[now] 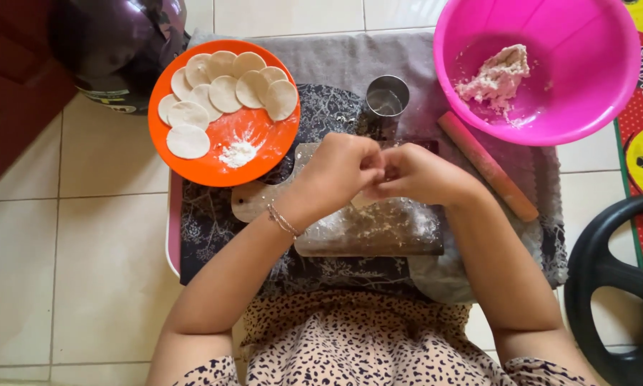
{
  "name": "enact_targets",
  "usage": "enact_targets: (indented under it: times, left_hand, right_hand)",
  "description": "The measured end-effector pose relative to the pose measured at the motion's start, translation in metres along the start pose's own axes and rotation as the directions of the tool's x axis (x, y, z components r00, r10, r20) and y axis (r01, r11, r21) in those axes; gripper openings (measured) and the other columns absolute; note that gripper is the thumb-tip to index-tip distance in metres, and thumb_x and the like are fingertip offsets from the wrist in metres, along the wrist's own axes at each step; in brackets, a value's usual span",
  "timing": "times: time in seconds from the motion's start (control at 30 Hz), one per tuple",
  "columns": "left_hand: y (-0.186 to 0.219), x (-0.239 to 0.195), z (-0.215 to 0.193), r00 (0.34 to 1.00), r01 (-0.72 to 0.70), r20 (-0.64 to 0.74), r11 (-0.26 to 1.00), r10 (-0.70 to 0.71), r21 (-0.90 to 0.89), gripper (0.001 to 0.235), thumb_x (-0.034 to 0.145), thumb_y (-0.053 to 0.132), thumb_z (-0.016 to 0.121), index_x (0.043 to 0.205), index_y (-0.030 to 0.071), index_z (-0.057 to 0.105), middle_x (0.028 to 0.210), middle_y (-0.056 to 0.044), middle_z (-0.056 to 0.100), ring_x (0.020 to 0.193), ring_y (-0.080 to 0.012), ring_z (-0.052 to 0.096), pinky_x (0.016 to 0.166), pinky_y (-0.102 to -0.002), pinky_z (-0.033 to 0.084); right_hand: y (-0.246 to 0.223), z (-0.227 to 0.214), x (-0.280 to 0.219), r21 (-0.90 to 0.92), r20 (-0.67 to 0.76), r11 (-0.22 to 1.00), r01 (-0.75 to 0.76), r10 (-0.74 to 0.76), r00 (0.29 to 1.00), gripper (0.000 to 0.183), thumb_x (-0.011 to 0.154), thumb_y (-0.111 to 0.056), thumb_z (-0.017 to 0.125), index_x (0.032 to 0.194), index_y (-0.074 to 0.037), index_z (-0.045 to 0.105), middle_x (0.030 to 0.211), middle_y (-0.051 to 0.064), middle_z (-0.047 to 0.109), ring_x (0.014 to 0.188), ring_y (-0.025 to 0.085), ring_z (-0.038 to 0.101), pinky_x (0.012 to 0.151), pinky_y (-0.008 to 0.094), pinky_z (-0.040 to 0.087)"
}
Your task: The person is rolling out small portions of dough and cutting them into circular shapes using a rolling pin and a metal cutter.
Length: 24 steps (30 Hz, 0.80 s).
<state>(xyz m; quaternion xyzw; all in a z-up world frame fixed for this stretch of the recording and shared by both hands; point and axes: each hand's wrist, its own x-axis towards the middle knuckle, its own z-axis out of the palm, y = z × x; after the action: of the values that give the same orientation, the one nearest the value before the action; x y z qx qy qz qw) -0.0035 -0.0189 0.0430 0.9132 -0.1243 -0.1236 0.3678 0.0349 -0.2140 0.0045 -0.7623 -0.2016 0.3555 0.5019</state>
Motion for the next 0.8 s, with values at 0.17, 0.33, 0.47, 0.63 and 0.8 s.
enact_targets:
  times: [0.17, 0.33, 0.47, 0.63, 0.8]
  left_hand:
    - [-0.001, -0.012, -0.011, 1.0, -0.012, -0.015, 0.993, 0.01, -0.119, 0.013, 0.084, 0.012, 0.067, 0.092, 0.016, 0.077, 0.08, -0.006, 0.077, 0.082, -0.0274, 0.075, 0.073, -0.038, 0.06]
    - [-0.004, -0.038, -0.015, 0.997, 0.075, 0.055, 0.962, -0.062, -0.263, 0.017, 0.083, 0.005, 0.065, 0.09, 0.014, 0.078, 0.076, -0.006, 0.078, 0.072, -0.0195, 0.076, 0.072, -0.03, 0.06]
    - [-0.014, -0.054, -0.011, 0.995, 0.092, -0.011, 0.967, -0.097, -0.237, 0.01, 0.081, 0.011, 0.074, 0.09, 0.013, 0.077, 0.076, -0.005, 0.078, 0.07, -0.0184, 0.076, 0.068, -0.03, 0.061]
    - [-0.038, -0.04, 0.022, 0.994, -0.065, -0.093, 0.986, 0.051, -0.157, 0.011, 0.082, 0.004, 0.071, 0.089, 0.011, 0.076, 0.078, -0.009, 0.077, 0.079, -0.0275, 0.076, 0.07, -0.034, 0.062]
    - [-0.041, -0.039, 0.031, 0.957, -0.129, -0.261, 0.992, 0.125, 0.003, 0.019, 0.098, 0.028, 0.061, 0.093, 0.014, 0.072, 0.08, -0.011, 0.074, 0.08, -0.0303, 0.073, 0.069, -0.038, 0.059]
  right_hand:
    - [0.005, 0.009, 0.01, 0.024, -0.104, 0.996, 0.086, -0.083, 0.991, 0.017, 0.075, -0.006, 0.086, 0.084, -0.003, 0.072, 0.061, 0.008, 0.074, 0.057, 0.011, 0.072, 0.058, 0.025, 0.058]
    - [-0.027, 0.016, -0.008, -0.029, -0.002, 0.996, 0.08, -0.08, 0.997, 0.009, 0.076, -0.001, 0.082, 0.081, -0.002, 0.075, 0.06, 0.01, 0.077, 0.055, 0.014, 0.075, 0.062, 0.026, 0.058]
    - [-0.03, 0.013, -0.029, -0.257, -0.159, 0.965, -0.056, 0.015, 0.987, 0.007, 0.08, -0.009, 0.079, 0.085, -0.006, 0.079, 0.059, 0.007, 0.076, 0.05, 0.015, 0.072, 0.058, 0.027, 0.057]
    - [0.003, 0.027, -0.023, -0.525, -0.302, 0.846, -0.087, -0.089, 0.949, 0.008, 0.082, -0.026, 0.08, 0.084, -0.019, 0.078, 0.065, 0.0, 0.074, 0.066, 0.021, 0.072, 0.065, 0.033, 0.054]
    - [0.013, 0.05, -0.019, -0.819, -0.301, 0.573, -0.038, -0.372, 0.878, 0.059, 0.061, -0.03, 0.091, 0.116, -0.015, 0.075, 0.098, 0.011, 0.062, 0.088, 0.035, 0.064, 0.071, 0.046, 0.055]
